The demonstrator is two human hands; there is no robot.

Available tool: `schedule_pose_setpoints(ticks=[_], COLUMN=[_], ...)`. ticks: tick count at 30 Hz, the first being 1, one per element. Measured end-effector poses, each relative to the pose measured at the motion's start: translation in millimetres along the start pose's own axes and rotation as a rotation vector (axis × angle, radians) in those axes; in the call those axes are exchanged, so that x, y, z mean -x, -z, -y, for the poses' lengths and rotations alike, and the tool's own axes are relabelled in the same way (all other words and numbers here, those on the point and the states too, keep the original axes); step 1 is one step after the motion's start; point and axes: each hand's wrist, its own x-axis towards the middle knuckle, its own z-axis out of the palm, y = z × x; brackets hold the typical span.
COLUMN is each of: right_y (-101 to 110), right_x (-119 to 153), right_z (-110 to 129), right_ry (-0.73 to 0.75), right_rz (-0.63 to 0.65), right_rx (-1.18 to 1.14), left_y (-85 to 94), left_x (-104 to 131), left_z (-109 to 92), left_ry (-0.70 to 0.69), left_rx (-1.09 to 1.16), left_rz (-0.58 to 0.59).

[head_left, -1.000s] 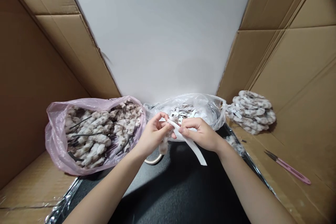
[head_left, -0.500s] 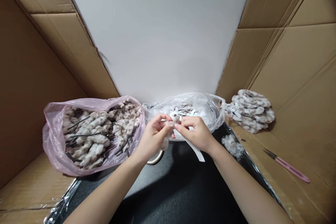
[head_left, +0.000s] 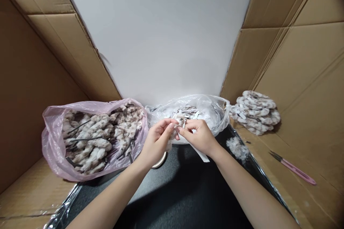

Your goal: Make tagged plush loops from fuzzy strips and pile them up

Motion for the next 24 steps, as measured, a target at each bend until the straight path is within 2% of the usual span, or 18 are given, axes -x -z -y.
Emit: schedule_pose_setpoints(ticks=[4, 7, 11, 13, 15, 16, 17, 19, 20, 21, 24], right_y=[1, 0, 4, 17, 39, 51, 61, 76, 77, 76, 60], right_x=[-1, -1, 0, 0, 0, 0, 0, -1, -1, -1, 0], right_z=[-1, -2, -5, -6, -6, -4, -2, 3, 6, 8, 11], right_ry=[-0.034, -0.082, -0.173, -0.183, -0.199, -0.203, -0.184, -0.115, -0.096, -0.098, -0.212], right_rz=[0.001, 0.041, 0.274, 0.423, 0.499, 0.473, 0.368, 0.14, 0.11, 0.162, 0.527], right_rx=[-0.014, 0.001, -0.083, -0.076, 0.012, 0.049, 0.049, -0.06, -0.136, -0.203, -0.32], left_y=[3.5, 4.3, 7.5, 11.0, 14.3, 15.3, 15.6, 14.1, 12.2, 10.0, 3.0], left_x=[3, 3, 3, 5, 7, 9, 11, 14, 15, 16, 19], left_z=[2, 4, 1, -5, -12, -15, -18, -21, -21, -20, -17], left_ry=[-0.006, -0.067, -0.144, -0.182, -0.219, -0.235, -0.249, -0.273, -0.289, -0.309, -0.377], left_rx=[-0.047, -0.151, -0.269, -0.335, -0.428, -0.488, -0.553, -0.674, -0.721, -0.758, -0.827], left_rz=[0.064, 0.05, 0.047, 0.068, 0.129, 0.181, 0.244, 0.37, 0.418, 0.452, 0.502])
